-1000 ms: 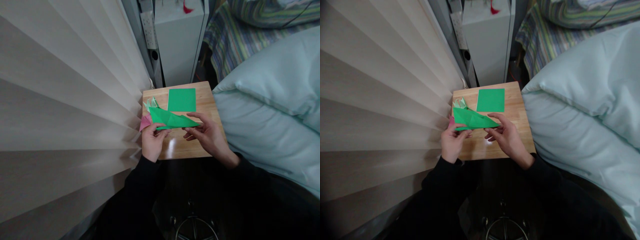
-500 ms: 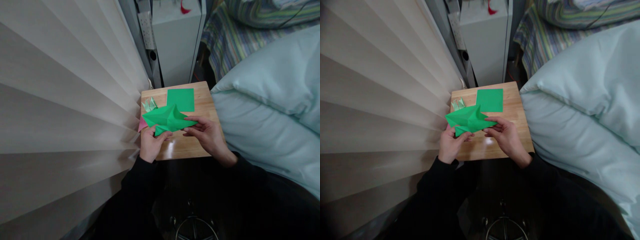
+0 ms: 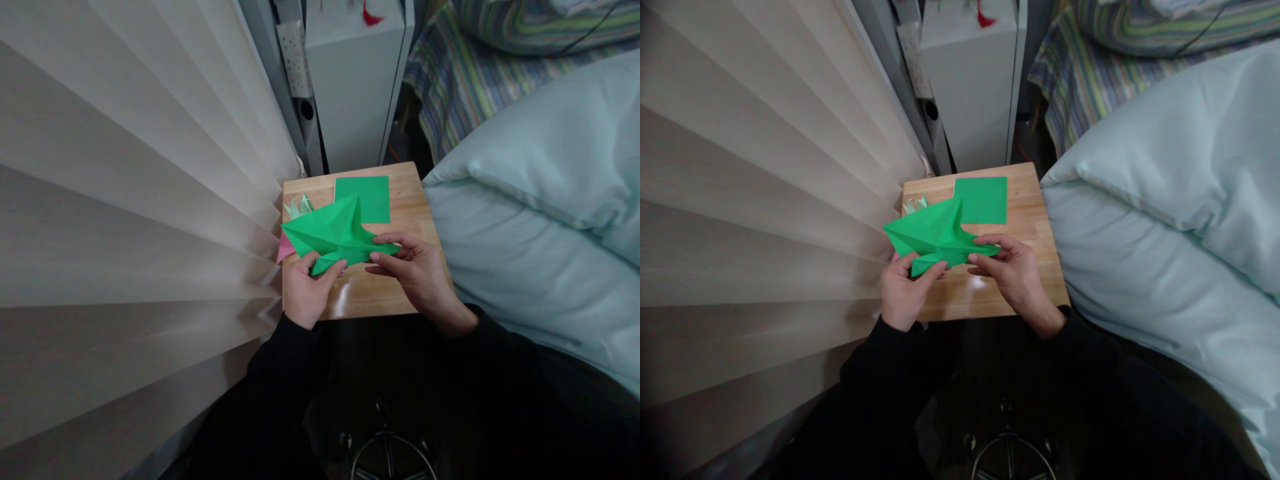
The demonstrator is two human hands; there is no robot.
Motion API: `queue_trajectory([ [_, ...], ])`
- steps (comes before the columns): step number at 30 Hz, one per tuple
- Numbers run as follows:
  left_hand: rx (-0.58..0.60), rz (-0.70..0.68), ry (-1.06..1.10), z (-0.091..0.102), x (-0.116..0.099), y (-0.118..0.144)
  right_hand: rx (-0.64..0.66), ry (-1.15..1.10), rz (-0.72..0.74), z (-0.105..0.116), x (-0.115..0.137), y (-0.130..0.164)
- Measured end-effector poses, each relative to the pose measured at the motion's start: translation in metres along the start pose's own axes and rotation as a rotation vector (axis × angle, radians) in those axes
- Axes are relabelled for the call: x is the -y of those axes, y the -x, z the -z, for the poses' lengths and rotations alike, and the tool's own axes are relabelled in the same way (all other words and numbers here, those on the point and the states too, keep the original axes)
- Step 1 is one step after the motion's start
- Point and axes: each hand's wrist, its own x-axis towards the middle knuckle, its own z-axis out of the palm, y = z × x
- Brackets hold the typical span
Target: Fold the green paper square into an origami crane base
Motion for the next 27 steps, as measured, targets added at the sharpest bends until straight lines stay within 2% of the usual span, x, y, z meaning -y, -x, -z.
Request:
queue_trajectory([
  [7,-0.097,0.122,0.248,-0.012,-0.004,0.006,-0.088,-0.072,-0.032,-0.004,-0.008,0.0],
  [10,-0.113,0.177,0.348,-0.014,-0.001,0.006,-0.034,-0.046,-0.01,-0.005,-0.007,0.003],
  [15,-0.075,0.316,0.542,-0.011,0.006,0.003,0.112,0.079,0.125,-0.003,-0.004,0.008],
  [21,-0.025,0.347,0.539,0.001,0.009,-0.003,0.095,0.121,0.182,0.003,-0.003,0.002],
  [27,-0.057,0.284,0.487,0.007,0.015,-0.007,0.093,0.152,0.234,0.008,0.004,0.0],
])
